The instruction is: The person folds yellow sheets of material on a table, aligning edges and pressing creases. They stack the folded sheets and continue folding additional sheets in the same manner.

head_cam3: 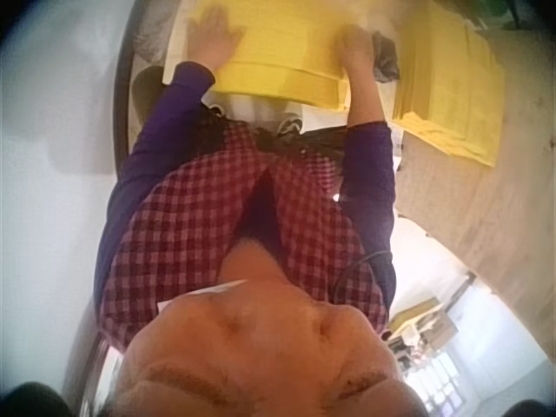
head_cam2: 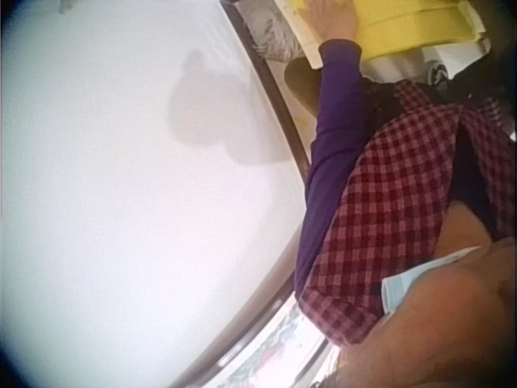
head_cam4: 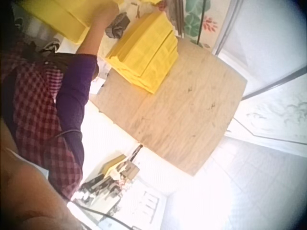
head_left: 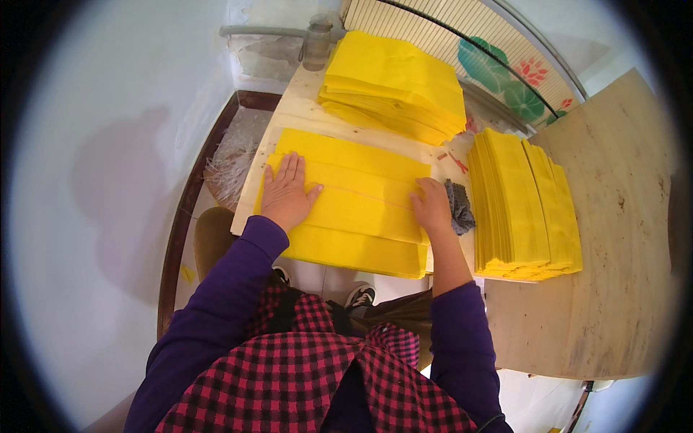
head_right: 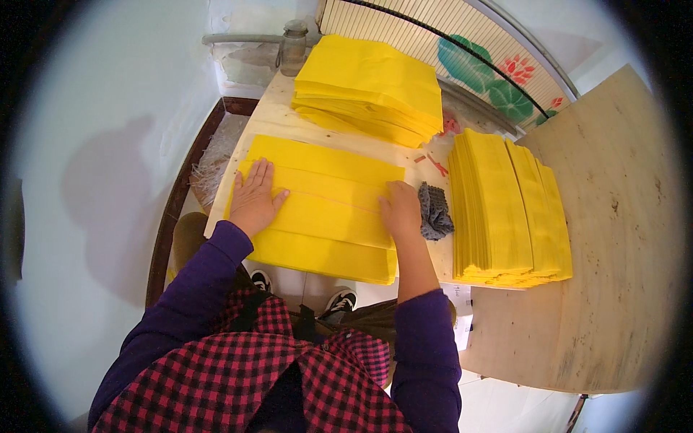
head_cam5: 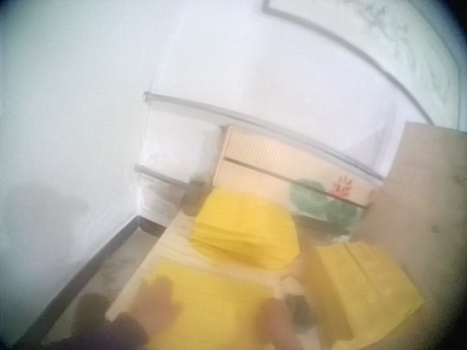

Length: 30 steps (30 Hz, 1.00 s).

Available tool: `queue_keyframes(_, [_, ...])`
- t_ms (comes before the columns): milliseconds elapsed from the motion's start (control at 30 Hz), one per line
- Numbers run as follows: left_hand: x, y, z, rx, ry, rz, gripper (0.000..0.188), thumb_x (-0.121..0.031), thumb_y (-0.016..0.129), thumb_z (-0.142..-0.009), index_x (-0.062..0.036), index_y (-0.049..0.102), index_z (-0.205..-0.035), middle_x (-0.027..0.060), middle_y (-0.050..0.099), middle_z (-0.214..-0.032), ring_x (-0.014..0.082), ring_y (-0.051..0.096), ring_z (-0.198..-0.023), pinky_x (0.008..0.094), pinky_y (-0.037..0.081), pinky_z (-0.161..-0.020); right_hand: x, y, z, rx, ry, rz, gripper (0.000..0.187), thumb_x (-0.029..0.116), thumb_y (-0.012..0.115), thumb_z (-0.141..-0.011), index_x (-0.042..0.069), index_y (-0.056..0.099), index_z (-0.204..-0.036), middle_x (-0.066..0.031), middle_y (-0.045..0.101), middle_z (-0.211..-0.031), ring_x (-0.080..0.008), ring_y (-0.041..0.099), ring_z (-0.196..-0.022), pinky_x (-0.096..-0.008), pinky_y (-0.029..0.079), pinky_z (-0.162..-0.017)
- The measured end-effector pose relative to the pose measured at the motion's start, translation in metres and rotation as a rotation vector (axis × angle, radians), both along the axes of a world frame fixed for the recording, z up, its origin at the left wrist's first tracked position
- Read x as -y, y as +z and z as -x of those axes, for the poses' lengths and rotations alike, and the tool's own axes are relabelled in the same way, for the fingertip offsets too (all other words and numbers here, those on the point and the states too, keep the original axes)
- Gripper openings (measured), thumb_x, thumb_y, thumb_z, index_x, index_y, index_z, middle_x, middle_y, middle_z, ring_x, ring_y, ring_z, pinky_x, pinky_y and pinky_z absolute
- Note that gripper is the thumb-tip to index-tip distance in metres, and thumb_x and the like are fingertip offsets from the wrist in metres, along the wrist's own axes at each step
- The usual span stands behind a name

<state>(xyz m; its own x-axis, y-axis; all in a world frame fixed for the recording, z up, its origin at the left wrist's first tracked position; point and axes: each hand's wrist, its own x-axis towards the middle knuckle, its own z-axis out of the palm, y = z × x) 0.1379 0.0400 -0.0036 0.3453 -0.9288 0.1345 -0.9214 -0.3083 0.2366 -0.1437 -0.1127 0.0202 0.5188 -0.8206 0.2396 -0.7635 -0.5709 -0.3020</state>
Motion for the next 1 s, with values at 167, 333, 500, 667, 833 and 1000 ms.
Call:
queue_keyframes(167, [-0.001,-0.002,-0.002,-0.017,-0.006,0.033,0.071,-0.048,0.041,-0.093,-0.0002,0.028,-0.144,0.0135,0.026,-0.153,0.0219,0.018,-0.143,0.0473,0.008,-0.116,0.022,0.018,-0.01,-0.164,0.022,-0.182,0.034,0.024,0.069,-0.077,0.002,0.065,-0.102,-0.0203,0.061,-0.111,-0.0374,0.055,-0.107,-0.0426,0.045,-0.09])
queue_keyframes(333, [-0.002,-0.005,-0.003,-0.047,-0.011,0.092,0.068,-0.044,0.044,-0.093,-0.0004,0.03,-0.143,0.0143,0.027,-0.152,0.0238,0.02,-0.143,0.048,0.009,-0.115,0.037,0.032,-0.002,-0.068,0.059,-0.427,0.034,0.025,0.072,-0.077,-0.002,0.064,-0.096,-0.0156,0.065,-0.095,-0.0276,0.06,-0.089,-0.0369,0.046,-0.079])
queue_keyframes(500, [-0.008,0.001,-0.006,-0.101,-0.025,0.253,0.061,-0.036,0.048,-0.093,-0.0014,0.034,-0.141,0.0153,0.029,-0.15,0.027,0.02,-0.142,0.0487,0.009,-0.115,0.032,0.046,0.004,0.068,-0.006,-0.61,0.037,0.026,0.072,-0.077,-0.004,0.064,-0.097,-0.0141,0.066,-0.092,-0.0234,0.06,-0.084,-0.0346,0.046,-0.076])
queue_keyframes(667, [-0.028,0.018,-0.007,-0.261,-0.162,0.642,0.044,-0.017,0.051,-0.092,-0.0015,0.046,-0.133,0.0177,0.042,-0.141,0.0307,0.033,-0.136,0.0453,0.022,-0.112,0.015,0.056,0.021,0.22,-0.075,-0.691,0.033,0.022,0.071,-0.078,-0.005,0.064,-0.096,-0.0094,0.065,-0.086,-0.0177,0.059,-0.078,-0.0328,0.047,-0.07])
queue_keyframes(833, [-0.078,0.021,0.022,-1.037,-0.286,0.489,0.03,-0.016,0.051,-0.095,0.0004,0.056,-0.119,0.0162,0.058,-0.123,0.0294,0.054,-0.117,0.0399,0.042,-0.098,0.0,0.046,0.048,0.448,-0.19,-0.835,0.021,0.018,0.069,-0.082,-0.002,0.064,-0.088,-0.0055,0.063,-0.08,-0.0137,0.057,-0.069,-0.0295,0.046,-0.062])
queue_keyframes(1000, [-0.11,0.01,0.063,-2.086,-0.087,-0.033,0.036,-0.023,0.048,-0.098,0.0044,0.051,-0.121,0.0203,0.057,-0.121,0.029,0.056,-0.113,0.0378,0.046,-0.097,-0.039,0.037,0.078,0.614,-0.262,-0.943,0.014,0.013,0.065,-0.086,-0.001,0.06,-0.088,-0.004,0.062,-0.079,-0.0112,0.057,-0.066,-0.0259,0.046,-0.059])
